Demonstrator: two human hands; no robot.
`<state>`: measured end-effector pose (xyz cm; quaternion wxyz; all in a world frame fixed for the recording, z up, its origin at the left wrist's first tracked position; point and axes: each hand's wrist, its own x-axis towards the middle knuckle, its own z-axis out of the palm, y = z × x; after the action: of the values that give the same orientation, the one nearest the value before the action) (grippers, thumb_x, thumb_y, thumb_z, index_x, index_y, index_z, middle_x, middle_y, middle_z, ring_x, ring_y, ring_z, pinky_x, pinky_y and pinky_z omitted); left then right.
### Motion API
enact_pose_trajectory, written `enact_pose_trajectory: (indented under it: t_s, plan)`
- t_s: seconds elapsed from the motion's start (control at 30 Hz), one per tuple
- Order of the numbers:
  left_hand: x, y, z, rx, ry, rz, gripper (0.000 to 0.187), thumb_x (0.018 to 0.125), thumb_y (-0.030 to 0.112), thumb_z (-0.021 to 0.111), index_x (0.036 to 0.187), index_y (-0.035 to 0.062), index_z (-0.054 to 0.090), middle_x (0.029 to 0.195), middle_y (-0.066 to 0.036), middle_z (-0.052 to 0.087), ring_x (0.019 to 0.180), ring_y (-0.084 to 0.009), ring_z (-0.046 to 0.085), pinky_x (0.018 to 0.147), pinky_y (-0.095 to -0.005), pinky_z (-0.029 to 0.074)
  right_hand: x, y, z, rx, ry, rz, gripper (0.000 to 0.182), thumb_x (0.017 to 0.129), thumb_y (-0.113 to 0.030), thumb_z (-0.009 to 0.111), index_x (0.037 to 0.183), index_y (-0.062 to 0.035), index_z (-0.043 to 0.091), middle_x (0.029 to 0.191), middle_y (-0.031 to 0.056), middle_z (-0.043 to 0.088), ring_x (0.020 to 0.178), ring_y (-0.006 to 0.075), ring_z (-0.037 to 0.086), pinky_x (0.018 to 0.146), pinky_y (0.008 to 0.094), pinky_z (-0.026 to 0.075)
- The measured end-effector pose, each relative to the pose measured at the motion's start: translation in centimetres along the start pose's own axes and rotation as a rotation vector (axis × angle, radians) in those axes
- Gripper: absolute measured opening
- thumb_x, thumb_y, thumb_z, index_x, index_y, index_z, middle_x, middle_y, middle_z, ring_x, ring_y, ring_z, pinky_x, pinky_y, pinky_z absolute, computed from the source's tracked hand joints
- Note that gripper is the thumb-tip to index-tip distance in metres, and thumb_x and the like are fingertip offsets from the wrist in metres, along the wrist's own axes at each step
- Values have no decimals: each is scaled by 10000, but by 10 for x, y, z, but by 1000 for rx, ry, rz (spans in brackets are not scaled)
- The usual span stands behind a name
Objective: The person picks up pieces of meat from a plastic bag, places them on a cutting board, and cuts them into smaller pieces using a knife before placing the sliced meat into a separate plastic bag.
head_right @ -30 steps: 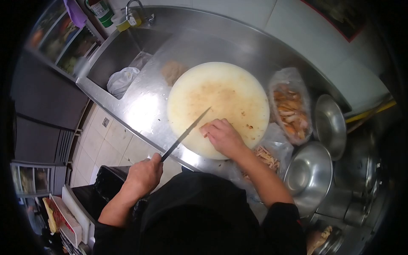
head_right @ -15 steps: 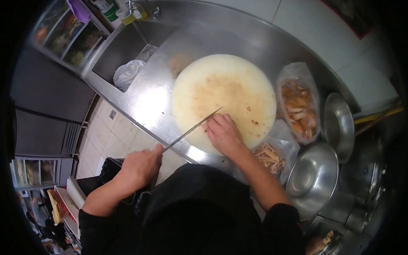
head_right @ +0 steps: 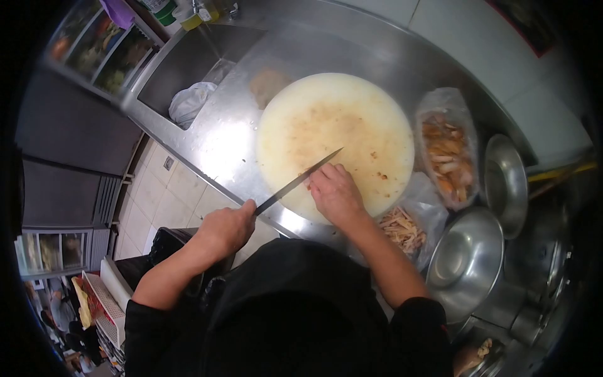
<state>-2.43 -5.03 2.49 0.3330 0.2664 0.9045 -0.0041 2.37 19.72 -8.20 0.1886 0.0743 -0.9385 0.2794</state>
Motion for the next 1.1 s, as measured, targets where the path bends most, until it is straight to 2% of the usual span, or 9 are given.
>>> enact_pose_trajectory:
  t_s: [0.13, 0.23, 0.43, 0.53, 0.63, 0.83, 0.93, 1.03, 1.1]
  plan:
    - [-20, -7, -6, 19, -80, -68, 204, 1001, 160, 444, 1168, 68, 518, 855, -250, 704, 843, -466, 691, 731, -567, 530, -2, 0, -1, -19, 28, -11, 102, 788, -33, 714, 852, -60, 638, 906, 94, 595, 877, 305, 578, 799, 406, 503]
    - [1, 0, 5, -10, -47, -12, 203, 1005, 174, 447, 1160, 68, 523, 882, -247, 710, 864, -465, 692, 756, -561, 537, -3, 1, 2, -2, 50, -8, 96, 791, -26, 713, 830, -57, 632, 879, 96, 592, 865, 306, 581, 796, 397, 505]
    - [-18, -16, 3, -59, -109, -7, 235, 1009, 234, 497, 1159, 56, 523, 893, -259, 704, 882, -480, 675, 777, -574, 527, -5, 1, 3, -31, 87, -25, 91, 803, -32, 716, 814, -55, 628, 859, 97, 589, 845, 306, 582, 786, 384, 504]
    - [7, -12, 11, -122, -16, 82, 259, 1012, 264, 513, 1157, 50, 529, 881, -260, 699, 877, -483, 669, 789, -581, 520, -5, 1, 2, -34, 62, -25, 96, 806, -43, 721, 802, -56, 626, 879, 97, 587, 859, 309, 583, 790, 397, 502]
    - [30, -19, 12, -177, 27, 157, 275, 1010, 280, 547, 1132, 34, 525, 838, -290, 672, 858, -508, 646, 765, -598, 503, -4, -2, -8, 50, 7, -8, 83, 817, -38, 720, 869, -62, 660, 905, 113, 597, 883, 334, 582, 796, 425, 492]
    - [11, -7, 14, 20, 212, 83, 280, 991, 313, 595, 1125, 73, 541, 909, -250, 686, 837, -469, 674, 753, -555, 539, -18, -2, -22, -114, -157, 86, 89, 844, -119, 685, 869, -57, 626, 940, 133, 595, 919, 338, 598, 805, 463, 496]
    - [-4, 4, 25, 17, 273, 95, 301, 977, 330, 623, 1133, 85, 544, 971, -217, 675, 826, -453, 682, 749, -537, 553, -33, -1, -33, -154, -143, 143, 88, 835, -113, 685, 858, -62, 618, 924, 142, 596, 904, 350, 606, 792, 475, 501]
    - [-4, 0, 39, -104, 291, 140, 294, 972, 305, 633, 1147, 87, 540, 995, -215, 654, 826, -463, 674, 734, -538, 551, -50, 5, -45, -133, -16, 186, 109, 823, -46, 692, 869, -70, 596, 896, 129, 599, 853, 331, 627, 749, 432, 515]
    - [-7, -1, 43, -119, 275, 133, 280, 973, 289, 621, 1145, 85, 537, 1002, -233, 644, 835, -456, 680, 742, -546, 553, -54, 8, -54, -49, -20, 243, 68, 837, -65, 669, 870, -75, 610, 895, 134, 612, 858, 355, 632, 762, 456, 521]
